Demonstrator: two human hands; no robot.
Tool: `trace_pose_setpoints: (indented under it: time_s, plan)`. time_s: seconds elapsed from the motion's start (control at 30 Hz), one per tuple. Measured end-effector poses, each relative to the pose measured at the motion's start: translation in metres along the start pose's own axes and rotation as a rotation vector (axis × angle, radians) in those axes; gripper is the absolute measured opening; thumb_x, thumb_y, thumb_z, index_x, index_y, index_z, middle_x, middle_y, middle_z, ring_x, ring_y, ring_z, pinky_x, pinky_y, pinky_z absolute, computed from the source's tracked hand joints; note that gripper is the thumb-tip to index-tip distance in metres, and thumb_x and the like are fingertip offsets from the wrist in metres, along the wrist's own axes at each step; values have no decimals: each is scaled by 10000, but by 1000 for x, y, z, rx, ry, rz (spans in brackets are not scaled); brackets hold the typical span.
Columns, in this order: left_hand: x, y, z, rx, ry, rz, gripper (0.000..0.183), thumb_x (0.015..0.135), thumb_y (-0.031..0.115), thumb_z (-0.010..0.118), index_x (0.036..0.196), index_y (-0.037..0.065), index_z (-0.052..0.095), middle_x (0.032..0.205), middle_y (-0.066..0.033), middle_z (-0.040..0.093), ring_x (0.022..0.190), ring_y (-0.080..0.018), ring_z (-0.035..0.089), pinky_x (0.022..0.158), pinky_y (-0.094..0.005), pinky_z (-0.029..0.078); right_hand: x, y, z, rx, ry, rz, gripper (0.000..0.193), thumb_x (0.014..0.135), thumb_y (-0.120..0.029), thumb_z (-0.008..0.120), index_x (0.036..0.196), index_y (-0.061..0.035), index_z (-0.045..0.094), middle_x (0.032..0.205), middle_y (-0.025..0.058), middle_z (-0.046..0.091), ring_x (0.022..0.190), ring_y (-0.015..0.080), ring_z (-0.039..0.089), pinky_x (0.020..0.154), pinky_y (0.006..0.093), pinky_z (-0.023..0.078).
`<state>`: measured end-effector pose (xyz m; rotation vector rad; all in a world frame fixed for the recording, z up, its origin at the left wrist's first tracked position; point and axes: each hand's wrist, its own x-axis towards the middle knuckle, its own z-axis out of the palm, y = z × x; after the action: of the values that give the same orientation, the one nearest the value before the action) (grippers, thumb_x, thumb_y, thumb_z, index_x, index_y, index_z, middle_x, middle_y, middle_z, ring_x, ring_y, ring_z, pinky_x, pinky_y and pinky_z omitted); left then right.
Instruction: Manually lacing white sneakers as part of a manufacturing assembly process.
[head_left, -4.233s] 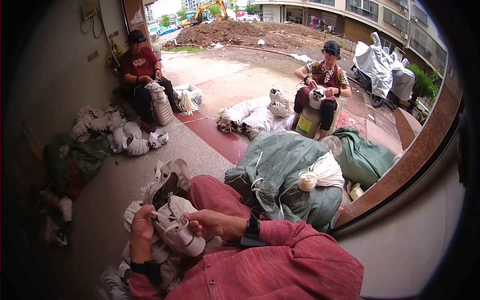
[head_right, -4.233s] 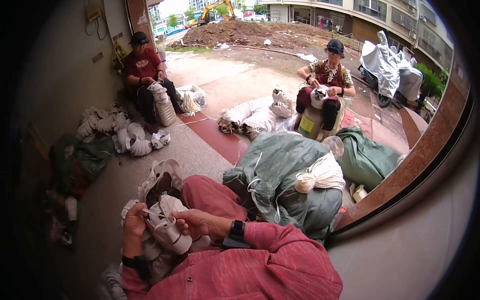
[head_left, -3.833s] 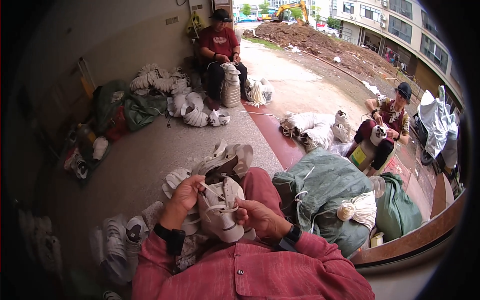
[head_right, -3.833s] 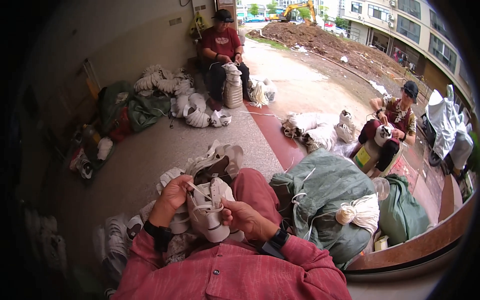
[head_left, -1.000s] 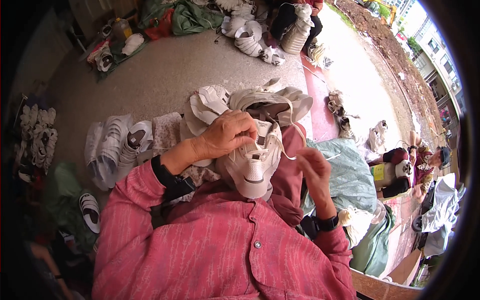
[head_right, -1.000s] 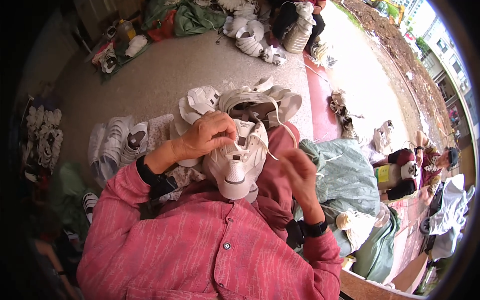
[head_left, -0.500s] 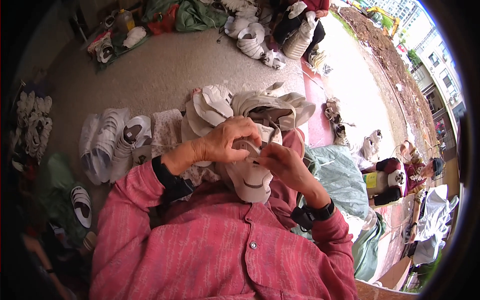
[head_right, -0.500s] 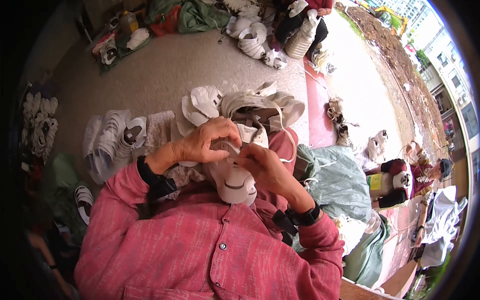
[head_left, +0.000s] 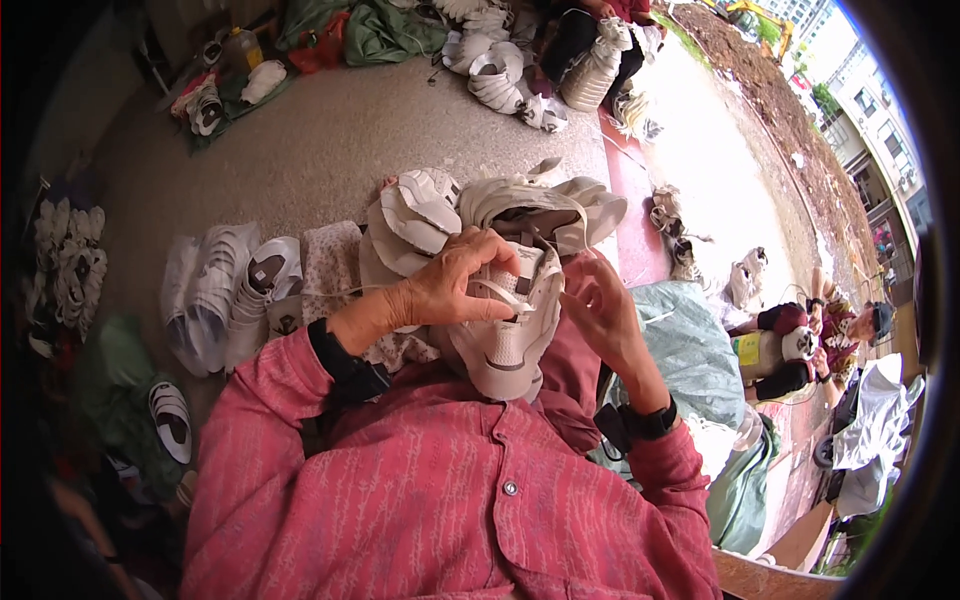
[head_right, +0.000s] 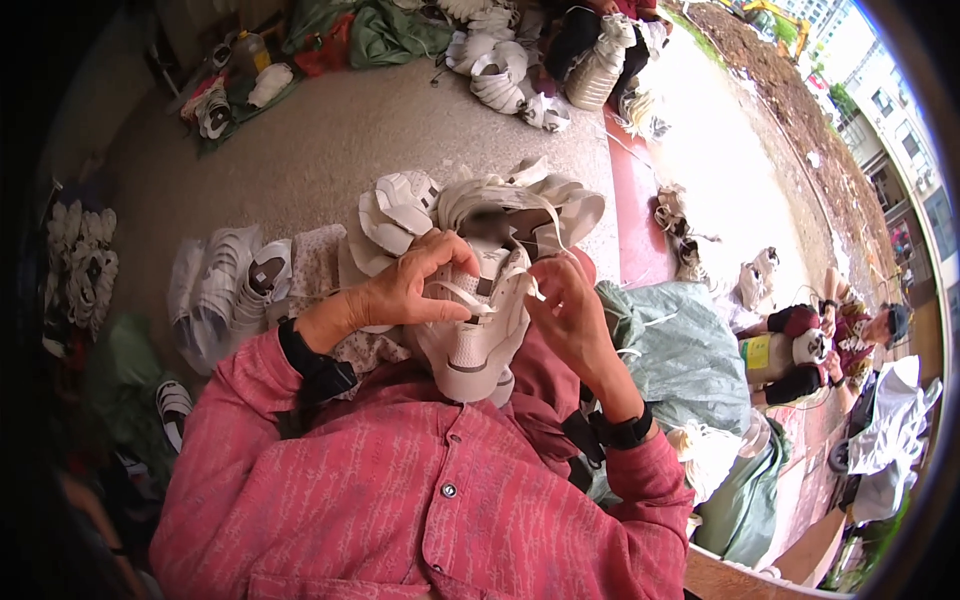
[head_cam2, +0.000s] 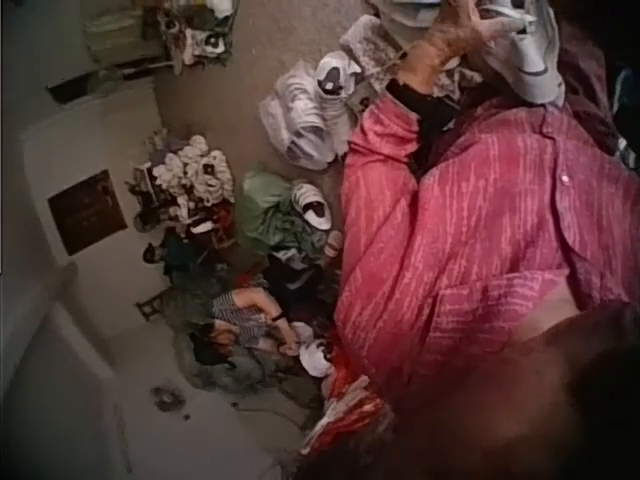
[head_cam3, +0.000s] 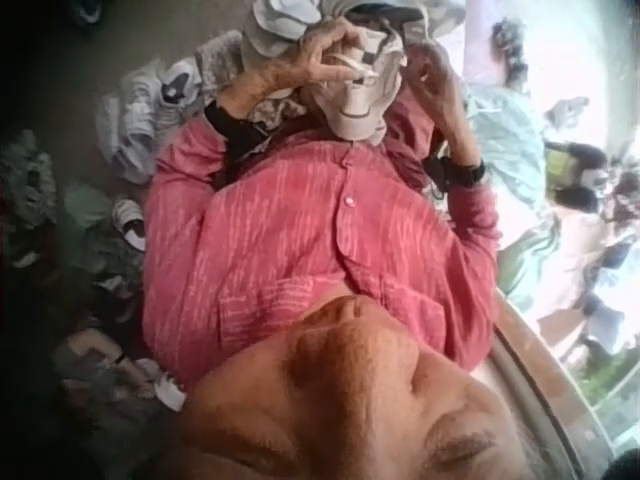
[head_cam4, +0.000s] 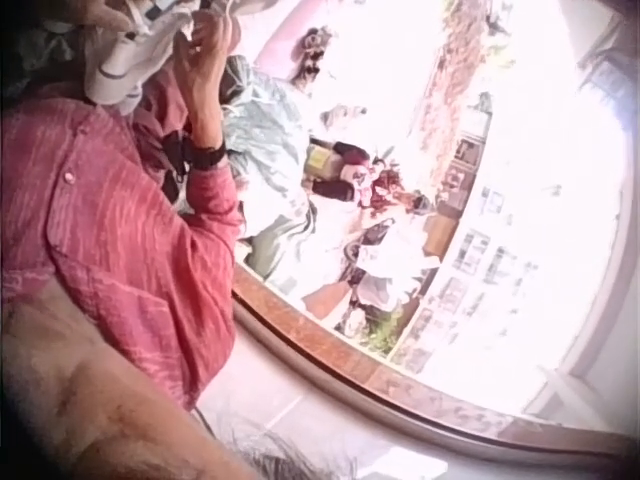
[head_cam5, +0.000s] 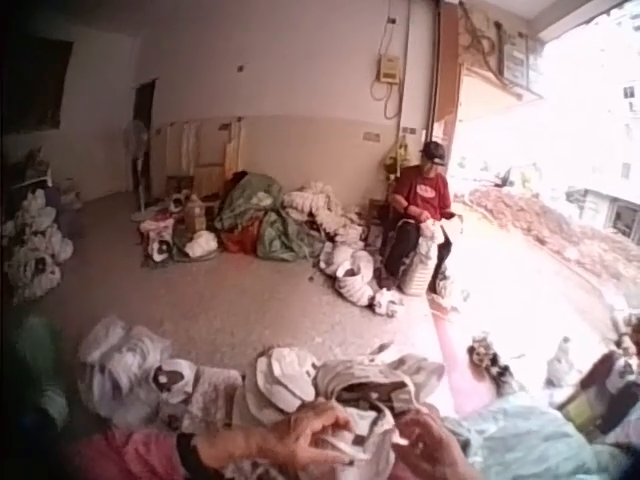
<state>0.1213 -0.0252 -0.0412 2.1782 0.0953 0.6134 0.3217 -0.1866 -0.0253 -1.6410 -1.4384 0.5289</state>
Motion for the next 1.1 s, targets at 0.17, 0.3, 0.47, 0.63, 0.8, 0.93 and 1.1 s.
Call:
trace_pose_setpoints:
  time_s: [0.17,0.3,0.47,0.63,0.8,0.93,1.1]
  plan:
    - [-2,-6,0,12,-72,-35,444,745,160,756,1106,89,507,1063,-40,475,1049,-183,450,965,-304,345,9,-10,4,-18,-29,-88,248,836,-97,680,1071,-69,606,1121,87,542,786,197,558,683,308,467]
    - [0,-7,-1,-244,-116,-133,505,750,172,768,1145,81,467,1089,-44,440,1096,-174,421,998,-301,323,26,-6,1,-348,-72,-375,247,803,-195,709,1019,-113,622,1143,79,552,913,296,570,801,411,441]
    - [2,0,8,-66,-74,-149,594,694,233,823,1138,77,460,1069,-49,432,1070,-187,419,983,-303,327,46,-3,6,-504,-169,-651,120,812,-124,626,910,-89,567,1007,72,553,933,267,554,802,371,410]
    - [2,-6,11,87,-32,-76,627,670,279,847,1124,79,463,1043,-51,437,1035,-198,425,969,-312,332,53,7,15,-608,-80,-571,109,818,-107,584,895,-69,517,870,91,515,861,262,561,757,364,425]
    - [3,-5,9,73,-54,-68,608,682,252,838,1134,84,467,1031,-39,457,1041,-200,435,977,-312,333,55,8,23,-641,31,-586,146,818,-83,635,910,-80,522,789,79,518,755,283,557,655,374,450]
    - [-3,-9,1,-5,-42,-87,483,730,217,806,1094,74,522,1063,-54,506,1063,-196,461,978,-313,348,44,-1,18,-364,17,-505,139,835,-60,615,962,-50,559,839,92,589,821,267,595,733,366,461]
    - [-5,-1,-9,225,66,209,146,841,84,665,970,41,612,958,-104,640,934,-235,617,843,-333,486,33,14,16,174,-59,-221,132,889,-46,615,1016,-24,585,881,65,633,798,186,623,712,295,486]
